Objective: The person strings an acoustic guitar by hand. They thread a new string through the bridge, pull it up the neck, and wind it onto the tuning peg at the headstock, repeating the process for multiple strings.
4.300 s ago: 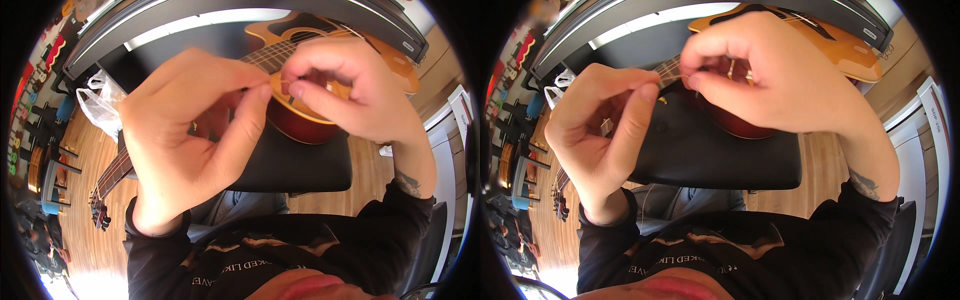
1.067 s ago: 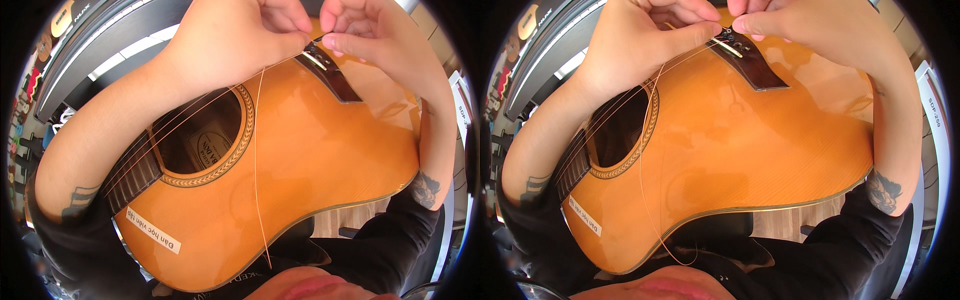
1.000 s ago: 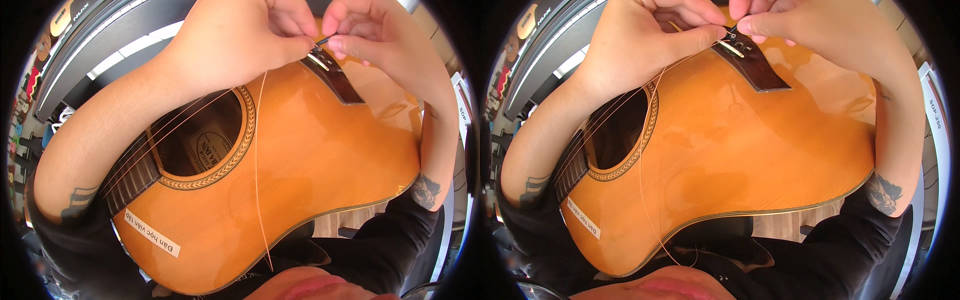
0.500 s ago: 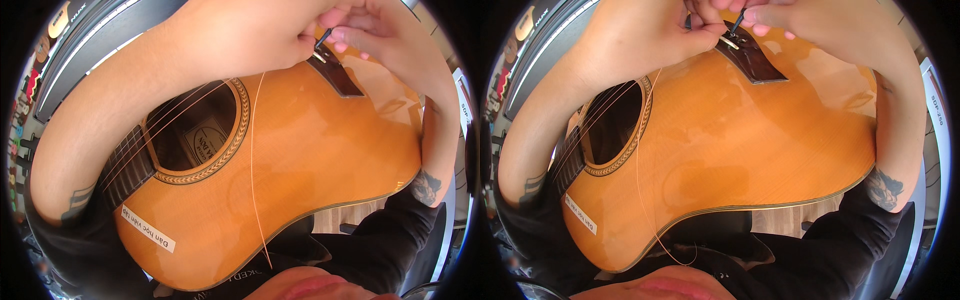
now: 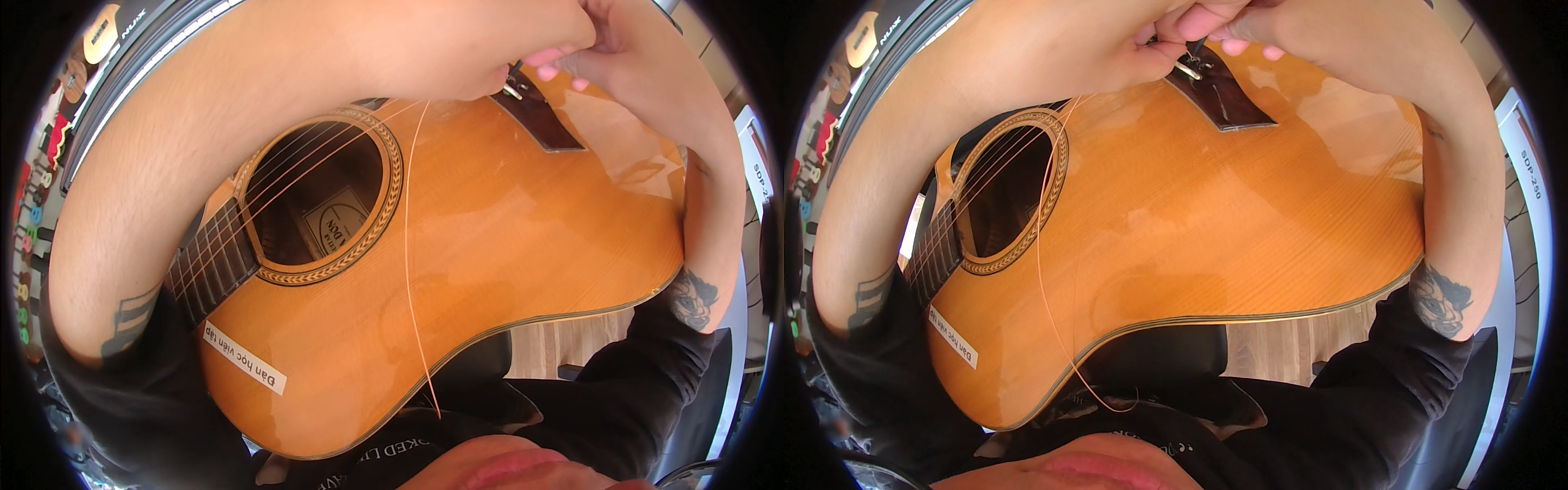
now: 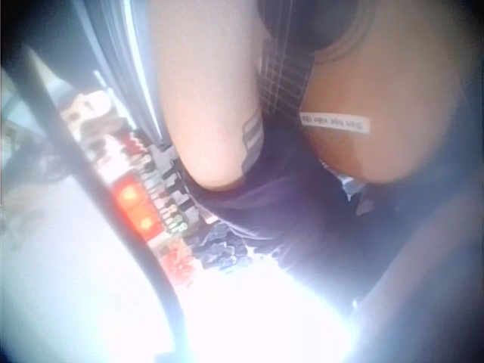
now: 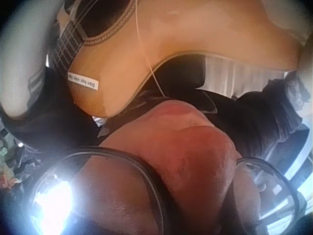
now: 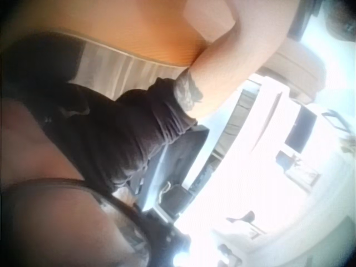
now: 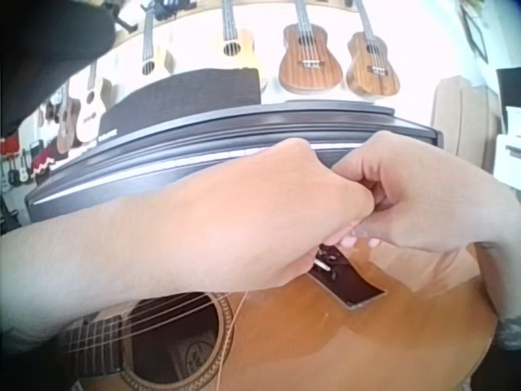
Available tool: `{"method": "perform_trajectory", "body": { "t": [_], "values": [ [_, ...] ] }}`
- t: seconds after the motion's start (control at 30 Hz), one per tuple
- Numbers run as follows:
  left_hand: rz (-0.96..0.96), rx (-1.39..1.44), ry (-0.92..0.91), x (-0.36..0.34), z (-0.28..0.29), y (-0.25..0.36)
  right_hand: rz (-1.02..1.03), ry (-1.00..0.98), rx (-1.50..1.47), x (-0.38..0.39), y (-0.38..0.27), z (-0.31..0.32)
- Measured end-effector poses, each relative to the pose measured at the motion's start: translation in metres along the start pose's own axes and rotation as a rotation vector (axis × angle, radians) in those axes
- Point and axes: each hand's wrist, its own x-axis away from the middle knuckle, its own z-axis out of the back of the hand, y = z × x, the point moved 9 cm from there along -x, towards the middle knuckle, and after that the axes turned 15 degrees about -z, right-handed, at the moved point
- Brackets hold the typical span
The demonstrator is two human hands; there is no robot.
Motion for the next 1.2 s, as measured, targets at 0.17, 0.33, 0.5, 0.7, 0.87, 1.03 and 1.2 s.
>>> {"method": "perform_trajectory", "body": {
  "t": [0.17, 0.33, 0.5, 0.7, 0.87, 1.03, 1.2],
  "values": [
    [0.042, 0.024, -0.051, 0.004, 0.003, 0.001, 0.003, -0.001, 0.006, 0.0, -0.001, -0.001],
    [0.088, 0.073, -0.109, 0.003, 0.002, 0.002, 0.009, 0.003, 0.014, 0.0, -0.001, -0.002],
    [0.067, 0.075, -0.066, 0.003, 0.006, 0.011, 0.017, 0.01, 0.018, 0.003, -0.001, -0.001],
    [0.065, 0.066, -0.048, 0.003, 0.008, 0.012, 0.02, 0.015, 0.026, 0.002, -0.001, -0.002],
    [0.054, 0.085, -0.062, 0.002, 0.006, 0.011, 0.023, 0.02, 0.027, 0.004, 0.0, -0.003],
    [0.064, 0.056, -0.05, 0.001, 0.003, 0.01, 0.028, 0.027, 0.034, 0.004, -0.001, -0.003],
    [0.005, -0.008, -0.024, -0.004, -0.005, 0.001, 0.027, 0.034, 0.043, 0.003, -0.001, -0.002]
  ]
}}
